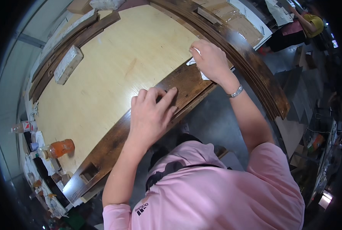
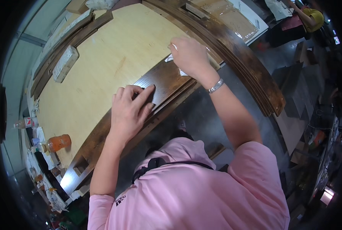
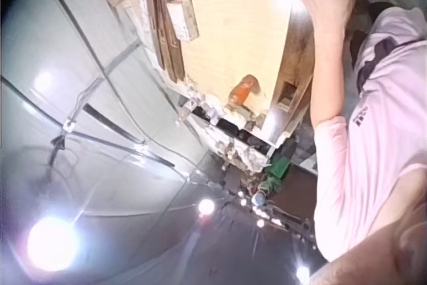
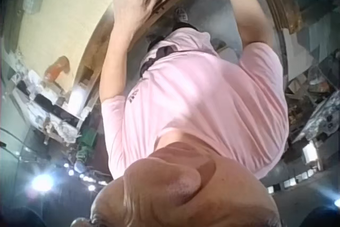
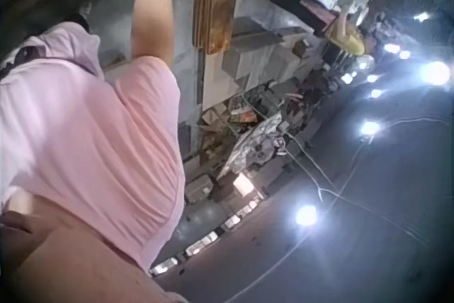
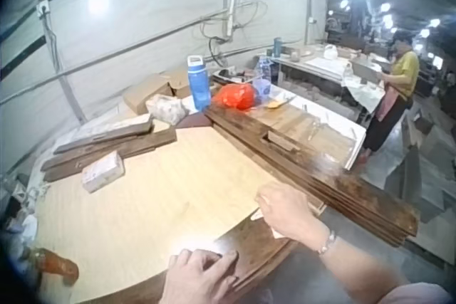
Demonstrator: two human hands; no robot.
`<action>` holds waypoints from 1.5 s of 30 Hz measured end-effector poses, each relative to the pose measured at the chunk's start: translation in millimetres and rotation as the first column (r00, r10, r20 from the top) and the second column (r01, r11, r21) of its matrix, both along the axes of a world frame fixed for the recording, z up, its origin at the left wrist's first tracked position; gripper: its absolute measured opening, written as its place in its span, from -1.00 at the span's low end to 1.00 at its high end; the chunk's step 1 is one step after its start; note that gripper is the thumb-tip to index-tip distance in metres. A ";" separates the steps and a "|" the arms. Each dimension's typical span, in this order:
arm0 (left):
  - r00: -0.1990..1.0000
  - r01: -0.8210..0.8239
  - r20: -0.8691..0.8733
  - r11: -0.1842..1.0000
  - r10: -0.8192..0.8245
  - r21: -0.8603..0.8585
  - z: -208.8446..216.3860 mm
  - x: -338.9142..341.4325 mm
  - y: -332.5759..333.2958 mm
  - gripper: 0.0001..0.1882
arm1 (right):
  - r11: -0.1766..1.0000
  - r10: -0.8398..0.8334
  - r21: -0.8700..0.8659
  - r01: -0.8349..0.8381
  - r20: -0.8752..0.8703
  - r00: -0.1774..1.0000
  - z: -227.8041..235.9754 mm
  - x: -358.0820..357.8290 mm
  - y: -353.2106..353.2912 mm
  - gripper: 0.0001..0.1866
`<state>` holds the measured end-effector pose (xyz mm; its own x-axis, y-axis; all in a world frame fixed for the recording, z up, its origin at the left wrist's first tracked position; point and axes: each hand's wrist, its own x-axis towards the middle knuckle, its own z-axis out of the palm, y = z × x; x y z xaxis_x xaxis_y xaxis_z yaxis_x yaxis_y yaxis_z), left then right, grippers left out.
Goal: The person applies a liquid from a bottle to a cloth and then uses the cloth to polish and wipe down a dark-colored wooden furniture component, alternating between applying the liquid and scrubbing the surface.
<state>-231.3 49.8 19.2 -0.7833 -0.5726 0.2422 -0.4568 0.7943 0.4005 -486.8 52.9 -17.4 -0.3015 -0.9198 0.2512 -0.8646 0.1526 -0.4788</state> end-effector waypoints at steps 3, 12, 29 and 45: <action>1.000 -0.016 -0.023 0.999 0.017 0.029 -8.5 2.8 -1.9 -0.58 | 1.000 0.003 0.012 -0.003 0.045 0.999 6.0 -3.0 2.8 -0.75; 0.983 -0.016 -0.181 1.000 0.012 -0.022 -17.1 12.6 -9.1 -0.83 | 0.997 0.023 -0.072 -0.017 0.090 0.996 -2.7 1.1 -2.4 -0.74; 0.519 -0.782 -0.524 0.622 0.675 0.026 28.5 192.9 86.4 -0.45 | 0.554 0.832 -0.156 -0.818 0.063 0.551 54.2 234.3 28.8 0.13; 0.555 -0.828 -0.228 0.505 0.800 -0.241 -23.9 307.5 110.9 -0.74 | 0.615 0.785 0.135 -0.777 -0.186 0.590 29.9 277.4 38.2 -0.04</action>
